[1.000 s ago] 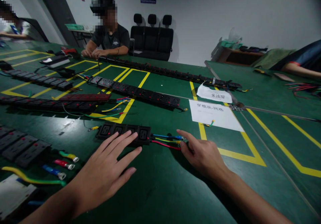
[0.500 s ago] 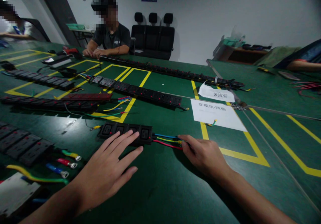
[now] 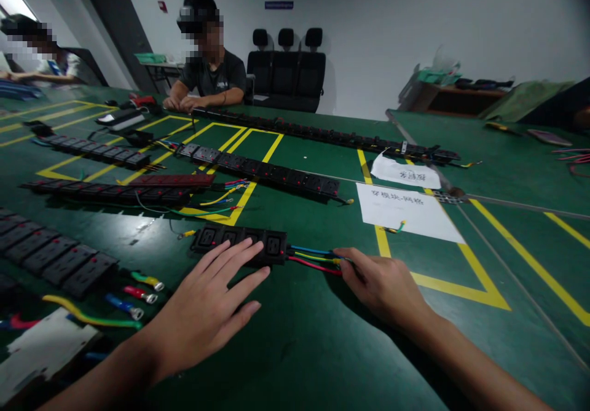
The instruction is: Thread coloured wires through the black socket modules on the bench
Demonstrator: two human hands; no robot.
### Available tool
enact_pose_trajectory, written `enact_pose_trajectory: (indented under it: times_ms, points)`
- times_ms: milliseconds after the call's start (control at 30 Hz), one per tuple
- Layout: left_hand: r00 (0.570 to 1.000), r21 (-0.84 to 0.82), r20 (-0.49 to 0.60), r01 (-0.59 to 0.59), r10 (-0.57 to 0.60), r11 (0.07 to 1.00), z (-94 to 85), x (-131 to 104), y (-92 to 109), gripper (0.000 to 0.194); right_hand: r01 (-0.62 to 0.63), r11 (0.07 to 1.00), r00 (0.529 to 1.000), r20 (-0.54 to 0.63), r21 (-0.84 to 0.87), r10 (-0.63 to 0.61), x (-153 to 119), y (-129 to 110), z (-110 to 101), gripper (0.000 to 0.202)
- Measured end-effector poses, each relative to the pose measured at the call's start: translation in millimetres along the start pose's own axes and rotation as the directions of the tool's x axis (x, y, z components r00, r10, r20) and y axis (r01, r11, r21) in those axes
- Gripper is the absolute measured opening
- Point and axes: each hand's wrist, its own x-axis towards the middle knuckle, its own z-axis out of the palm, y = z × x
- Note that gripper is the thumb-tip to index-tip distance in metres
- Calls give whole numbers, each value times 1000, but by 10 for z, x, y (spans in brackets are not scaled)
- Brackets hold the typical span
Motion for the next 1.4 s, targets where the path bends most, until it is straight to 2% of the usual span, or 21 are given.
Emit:
enact_pose_trajectory:
  times_ms: [567,1133,1400]
  points:
    - [1000,7,5,-8,8,1000,-6,-11,-15,46,-25,1000,999,35,0,25,9,-12,6,33]
    - [1000,-38,-27,13,-14,999,-5,-13,-8,43,-23,1000,1000,13,0,23,27,-26,-6,32]
    - [1000,8,-22,-4,5,1000,-15,-6,-1,43,-14,1000,1000,9,-3,14,21,-23,0,31]
